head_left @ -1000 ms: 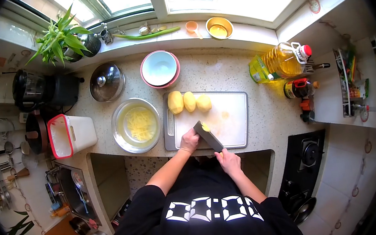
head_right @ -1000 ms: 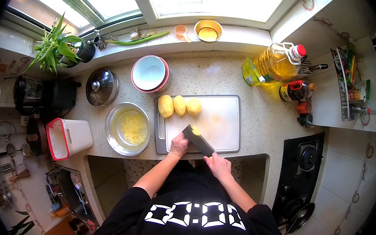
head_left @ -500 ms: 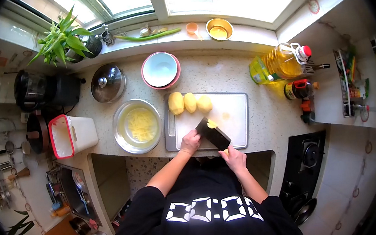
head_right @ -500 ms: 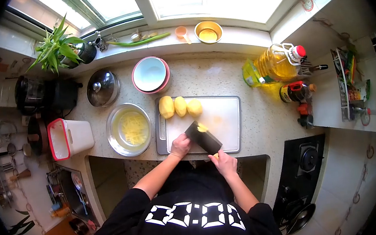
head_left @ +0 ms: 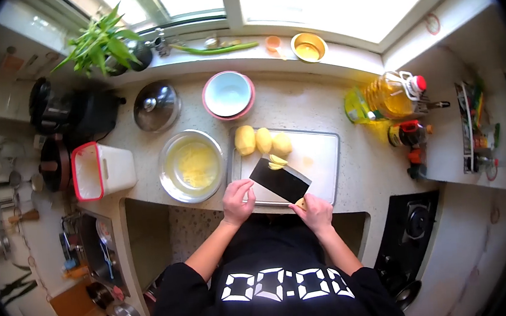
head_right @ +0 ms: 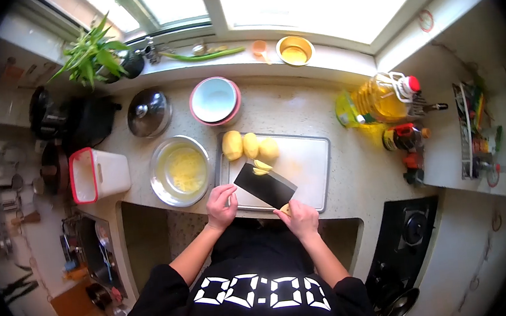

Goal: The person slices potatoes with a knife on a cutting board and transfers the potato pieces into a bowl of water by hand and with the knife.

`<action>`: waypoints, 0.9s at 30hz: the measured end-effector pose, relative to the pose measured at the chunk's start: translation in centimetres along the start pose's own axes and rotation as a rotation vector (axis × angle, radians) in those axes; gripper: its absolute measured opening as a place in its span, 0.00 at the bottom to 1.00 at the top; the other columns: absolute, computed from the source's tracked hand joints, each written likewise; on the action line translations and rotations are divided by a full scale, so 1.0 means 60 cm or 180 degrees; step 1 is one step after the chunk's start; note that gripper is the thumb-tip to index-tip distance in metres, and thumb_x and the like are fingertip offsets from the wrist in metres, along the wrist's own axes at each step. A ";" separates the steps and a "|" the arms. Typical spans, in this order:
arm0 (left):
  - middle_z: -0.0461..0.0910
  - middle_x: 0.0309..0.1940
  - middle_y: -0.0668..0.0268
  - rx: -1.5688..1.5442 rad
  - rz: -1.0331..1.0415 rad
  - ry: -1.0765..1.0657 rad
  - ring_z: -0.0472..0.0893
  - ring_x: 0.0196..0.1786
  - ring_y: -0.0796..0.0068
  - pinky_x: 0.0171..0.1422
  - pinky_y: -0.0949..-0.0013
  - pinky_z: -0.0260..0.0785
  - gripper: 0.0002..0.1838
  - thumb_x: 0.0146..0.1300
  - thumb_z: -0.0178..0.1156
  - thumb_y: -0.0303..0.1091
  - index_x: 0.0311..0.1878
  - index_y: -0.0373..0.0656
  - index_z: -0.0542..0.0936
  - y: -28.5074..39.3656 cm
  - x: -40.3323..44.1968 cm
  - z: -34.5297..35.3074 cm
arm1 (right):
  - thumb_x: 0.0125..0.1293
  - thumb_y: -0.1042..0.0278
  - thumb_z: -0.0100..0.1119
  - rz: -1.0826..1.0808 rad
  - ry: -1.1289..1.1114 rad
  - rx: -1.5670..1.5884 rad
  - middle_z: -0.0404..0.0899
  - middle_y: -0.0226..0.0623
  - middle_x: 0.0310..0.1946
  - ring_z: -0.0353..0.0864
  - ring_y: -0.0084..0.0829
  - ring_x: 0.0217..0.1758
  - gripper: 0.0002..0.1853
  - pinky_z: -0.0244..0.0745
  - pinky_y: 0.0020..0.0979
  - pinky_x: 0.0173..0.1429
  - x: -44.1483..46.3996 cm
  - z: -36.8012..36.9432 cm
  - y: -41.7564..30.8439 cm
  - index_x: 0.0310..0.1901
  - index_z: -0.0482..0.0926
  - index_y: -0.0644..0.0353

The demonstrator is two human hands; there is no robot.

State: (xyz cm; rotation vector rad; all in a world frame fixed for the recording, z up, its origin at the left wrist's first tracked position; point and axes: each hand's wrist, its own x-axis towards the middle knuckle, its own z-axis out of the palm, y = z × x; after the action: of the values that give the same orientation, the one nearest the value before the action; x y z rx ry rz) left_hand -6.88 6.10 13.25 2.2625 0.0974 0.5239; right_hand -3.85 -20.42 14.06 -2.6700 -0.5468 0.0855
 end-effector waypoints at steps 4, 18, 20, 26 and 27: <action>0.87 0.51 0.57 0.0232 0.0296 -0.0329 0.84 0.59 0.54 0.68 0.54 0.75 0.14 0.62 0.66 0.27 0.51 0.38 0.88 0.033 -0.004 -0.054 | 0.57 0.38 0.76 -0.0478 -0.0161 0.0204 0.80 0.37 0.23 0.84 0.42 0.26 0.27 0.77 0.41 0.30 0.041 0.025 -0.041 0.31 0.77 0.55; 0.80 0.65 0.50 0.0892 -0.0187 -0.0405 0.77 0.71 0.52 0.79 0.48 0.63 0.25 0.70 0.61 0.40 0.64 0.31 0.80 -0.078 -0.006 -0.158 | 0.59 0.38 0.74 -0.1358 -0.0364 0.0076 0.81 0.37 0.24 0.84 0.40 0.26 0.27 0.77 0.39 0.31 0.146 0.085 -0.206 0.30 0.75 0.56; 0.80 0.66 0.50 0.0941 -0.0227 -0.0381 0.76 0.71 0.52 0.79 0.48 0.62 0.26 0.70 0.60 0.41 0.64 0.31 0.80 -0.100 0.001 -0.170 | 0.59 0.37 0.73 -0.1396 -0.0343 0.0002 0.81 0.37 0.23 0.85 0.40 0.26 0.27 0.77 0.38 0.31 0.156 0.097 -0.229 0.30 0.75 0.55; 0.79 0.66 0.48 0.1152 -0.0348 -0.0291 0.76 0.72 0.51 0.80 0.46 0.62 0.28 0.73 0.57 0.45 0.65 0.30 0.79 -0.164 0.023 -0.202 | 0.60 0.34 0.71 -0.1514 -0.0547 -0.0200 0.82 0.36 0.23 0.85 0.39 0.26 0.28 0.77 0.38 0.31 0.172 0.120 -0.284 0.29 0.76 0.54; 0.79 0.66 0.47 0.1144 -0.0373 -0.0280 0.76 0.72 0.50 0.80 0.46 0.62 0.28 0.73 0.56 0.45 0.65 0.30 0.79 -0.172 0.027 -0.207 | 0.59 0.33 0.71 -0.1520 -0.0573 -0.0190 0.82 0.36 0.23 0.85 0.39 0.26 0.29 0.77 0.38 0.31 0.171 0.123 -0.290 0.29 0.76 0.54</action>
State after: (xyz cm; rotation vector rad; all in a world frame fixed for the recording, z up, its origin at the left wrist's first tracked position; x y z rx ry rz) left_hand -9.40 22.11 13.75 2.6060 0.2987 0.3657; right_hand -1.75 0.96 14.64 -2.5240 -1.2431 0.1731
